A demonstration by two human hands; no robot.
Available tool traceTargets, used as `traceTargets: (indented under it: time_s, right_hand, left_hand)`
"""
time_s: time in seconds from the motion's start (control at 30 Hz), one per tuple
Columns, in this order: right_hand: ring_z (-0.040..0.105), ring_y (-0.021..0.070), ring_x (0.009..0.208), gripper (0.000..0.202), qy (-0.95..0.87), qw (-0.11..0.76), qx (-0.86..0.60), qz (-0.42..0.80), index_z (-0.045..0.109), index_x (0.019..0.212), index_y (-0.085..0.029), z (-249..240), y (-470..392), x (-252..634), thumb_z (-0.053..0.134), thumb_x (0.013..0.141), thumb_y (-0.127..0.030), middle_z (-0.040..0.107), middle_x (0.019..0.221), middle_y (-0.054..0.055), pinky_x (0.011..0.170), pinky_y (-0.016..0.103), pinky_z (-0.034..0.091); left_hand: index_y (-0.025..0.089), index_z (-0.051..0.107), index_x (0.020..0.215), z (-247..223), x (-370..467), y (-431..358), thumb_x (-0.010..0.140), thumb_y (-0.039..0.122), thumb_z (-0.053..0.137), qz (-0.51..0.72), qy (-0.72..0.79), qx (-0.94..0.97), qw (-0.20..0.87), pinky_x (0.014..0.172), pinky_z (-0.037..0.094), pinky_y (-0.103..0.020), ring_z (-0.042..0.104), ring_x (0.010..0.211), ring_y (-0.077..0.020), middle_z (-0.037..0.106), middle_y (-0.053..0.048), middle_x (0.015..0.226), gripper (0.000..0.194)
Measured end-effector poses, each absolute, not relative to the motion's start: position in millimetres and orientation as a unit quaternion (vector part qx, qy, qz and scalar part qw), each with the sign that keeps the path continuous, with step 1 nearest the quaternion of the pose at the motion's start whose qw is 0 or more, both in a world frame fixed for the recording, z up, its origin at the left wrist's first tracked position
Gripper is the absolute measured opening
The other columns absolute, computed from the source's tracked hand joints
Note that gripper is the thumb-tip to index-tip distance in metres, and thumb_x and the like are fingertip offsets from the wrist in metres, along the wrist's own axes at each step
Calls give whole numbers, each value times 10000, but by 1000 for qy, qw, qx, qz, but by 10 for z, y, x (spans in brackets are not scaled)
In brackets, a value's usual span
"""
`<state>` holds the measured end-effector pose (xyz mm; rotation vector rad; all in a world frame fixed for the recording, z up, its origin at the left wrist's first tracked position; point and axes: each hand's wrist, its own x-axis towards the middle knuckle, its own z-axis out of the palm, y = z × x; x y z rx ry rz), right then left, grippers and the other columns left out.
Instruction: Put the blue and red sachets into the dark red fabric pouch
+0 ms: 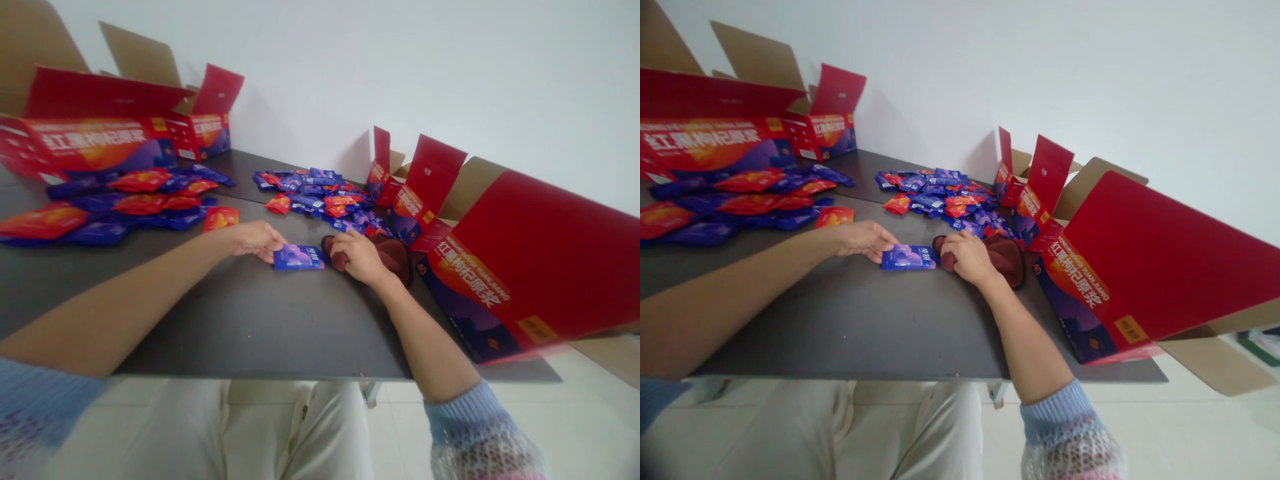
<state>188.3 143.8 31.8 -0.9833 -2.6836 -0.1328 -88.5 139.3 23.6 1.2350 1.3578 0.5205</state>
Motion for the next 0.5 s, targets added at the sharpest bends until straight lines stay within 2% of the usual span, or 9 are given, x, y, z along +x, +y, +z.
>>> traceTargets:
  time_s: [0.2,0.37,0.5]
  right_hand:
    - [503,212,968,167,-958,211,-190,-49,693,792,-236,321,1212,1504,599,896,-146,712,987,1,821,357,352]
    - [494,222,1054,163,-972,172,-153,-42,698,859,-247,212,1181,1285,584,913,-144,718,1000,0,799,358,337]
    - [494,222,1032,210,-971,130,-194,-47,704,874,-245,247,1280,1409,567,869,-86,713,1042,8,791,353,334]
  left_hand:
    - [152,797,964,200,-757,1313,719,245,762,261,605,569,493,559,547,-237,630,530,-137,705,-34,640,264]
    - [153,796,814,217,-716,1273,747,221,721,275,593,573,495,559,549,-219,647,558,-136,706,-29,649,121]
    - [147,794,932,237,-739,1277,753,165,702,271,604,550,509,585,570,-240,663,580,-147,729,-44,696,202]
